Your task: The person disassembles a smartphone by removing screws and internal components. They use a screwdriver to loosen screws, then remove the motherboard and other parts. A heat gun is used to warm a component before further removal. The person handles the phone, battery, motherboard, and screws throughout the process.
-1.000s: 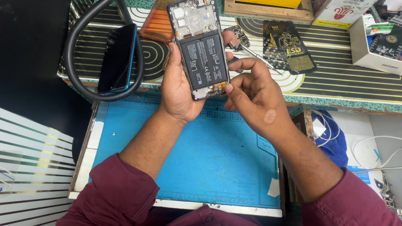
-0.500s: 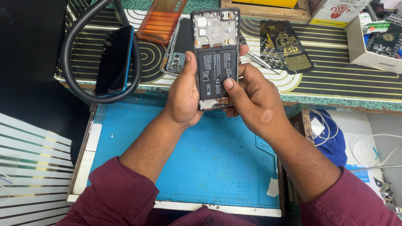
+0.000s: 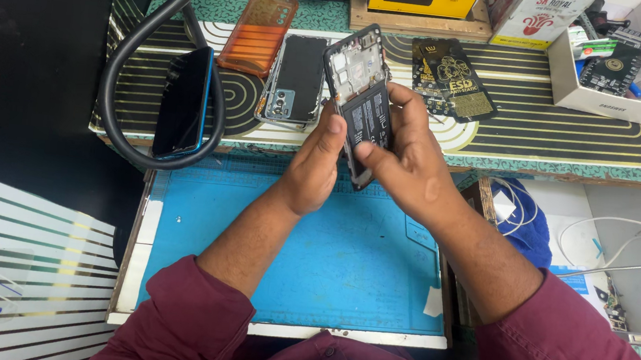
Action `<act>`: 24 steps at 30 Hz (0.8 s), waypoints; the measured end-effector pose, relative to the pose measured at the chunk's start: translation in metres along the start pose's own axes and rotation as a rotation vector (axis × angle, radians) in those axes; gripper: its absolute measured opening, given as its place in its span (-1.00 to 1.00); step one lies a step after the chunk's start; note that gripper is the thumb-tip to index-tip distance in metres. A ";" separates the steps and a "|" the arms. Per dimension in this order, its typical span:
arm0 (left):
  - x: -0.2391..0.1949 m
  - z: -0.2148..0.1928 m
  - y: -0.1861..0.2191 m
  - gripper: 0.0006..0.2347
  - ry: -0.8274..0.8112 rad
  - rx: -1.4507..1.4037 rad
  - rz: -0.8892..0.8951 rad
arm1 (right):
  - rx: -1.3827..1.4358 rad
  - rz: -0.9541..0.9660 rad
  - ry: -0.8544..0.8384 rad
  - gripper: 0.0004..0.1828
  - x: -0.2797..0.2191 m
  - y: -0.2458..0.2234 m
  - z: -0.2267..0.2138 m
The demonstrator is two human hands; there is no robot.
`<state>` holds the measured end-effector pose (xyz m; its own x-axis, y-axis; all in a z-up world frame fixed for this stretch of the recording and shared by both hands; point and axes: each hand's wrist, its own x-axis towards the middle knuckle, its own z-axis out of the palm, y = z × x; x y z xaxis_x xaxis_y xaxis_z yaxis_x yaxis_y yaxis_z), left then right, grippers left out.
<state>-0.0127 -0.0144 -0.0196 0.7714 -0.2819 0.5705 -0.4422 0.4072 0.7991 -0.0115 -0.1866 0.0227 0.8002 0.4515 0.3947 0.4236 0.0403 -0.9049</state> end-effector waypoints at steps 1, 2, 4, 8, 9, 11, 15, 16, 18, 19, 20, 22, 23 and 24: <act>0.000 0.000 0.001 -0.44 -0.010 0.011 0.012 | -0.056 -0.065 -0.011 -0.19 0.000 -0.001 0.001; 0.001 0.000 0.003 -0.44 -0.020 0.022 0.024 | -0.112 -0.131 -0.022 -0.12 0.001 -0.001 0.001; 0.003 -0.001 0.007 -0.43 -0.031 0.030 0.030 | -0.100 -0.152 -0.019 -0.05 0.001 -0.003 -0.002; 0.007 0.002 0.013 -0.49 0.032 0.260 0.147 | -0.101 -0.165 0.031 -0.08 0.004 0.000 -0.017; 0.008 0.002 0.015 -0.52 0.061 0.381 0.213 | -0.170 -0.154 0.094 -0.10 0.005 0.001 -0.023; 0.008 0.002 0.022 -0.55 0.112 0.456 0.199 | -0.300 -0.136 0.217 -0.15 0.009 0.005 -0.038; 0.009 0.007 0.029 -0.70 0.136 0.567 0.248 | -0.818 -0.153 0.387 -0.20 0.010 0.013 -0.078; 0.010 0.008 0.032 -0.72 0.119 0.575 0.259 | -0.900 -0.194 0.400 -0.19 0.011 0.016 -0.086; 0.011 0.011 0.035 -0.76 0.086 0.584 0.277 | -1.027 -0.181 0.418 -0.19 0.012 0.023 -0.097; 0.011 0.013 0.037 -0.78 0.079 0.618 0.282 | -1.070 -0.125 0.421 -0.19 0.012 0.027 -0.101; 0.011 0.015 0.039 -0.80 0.070 0.652 0.289 | -1.114 -0.072 0.425 -0.19 0.012 0.031 -0.105; 0.013 0.018 0.043 -0.81 0.056 0.701 0.278 | -1.164 -0.035 0.429 -0.21 0.012 0.037 -0.109; 0.014 0.019 0.046 -0.81 0.050 0.716 0.259 | -1.187 -0.018 0.430 -0.22 0.012 0.039 -0.109; 0.015 0.020 0.049 -0.81 0.046 0.731 0.237 | -1.190 -0.001 0.427 -0.23 0.012 0.041 -0.109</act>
<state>-0.0325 -0.0159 0.0320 0.6290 -0.2161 0.7467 -0.7761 -0.2301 0.5871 0.0618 -0.2767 0.0081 0.7788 0.1199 0.6157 0.3655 -0.8844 -0.2902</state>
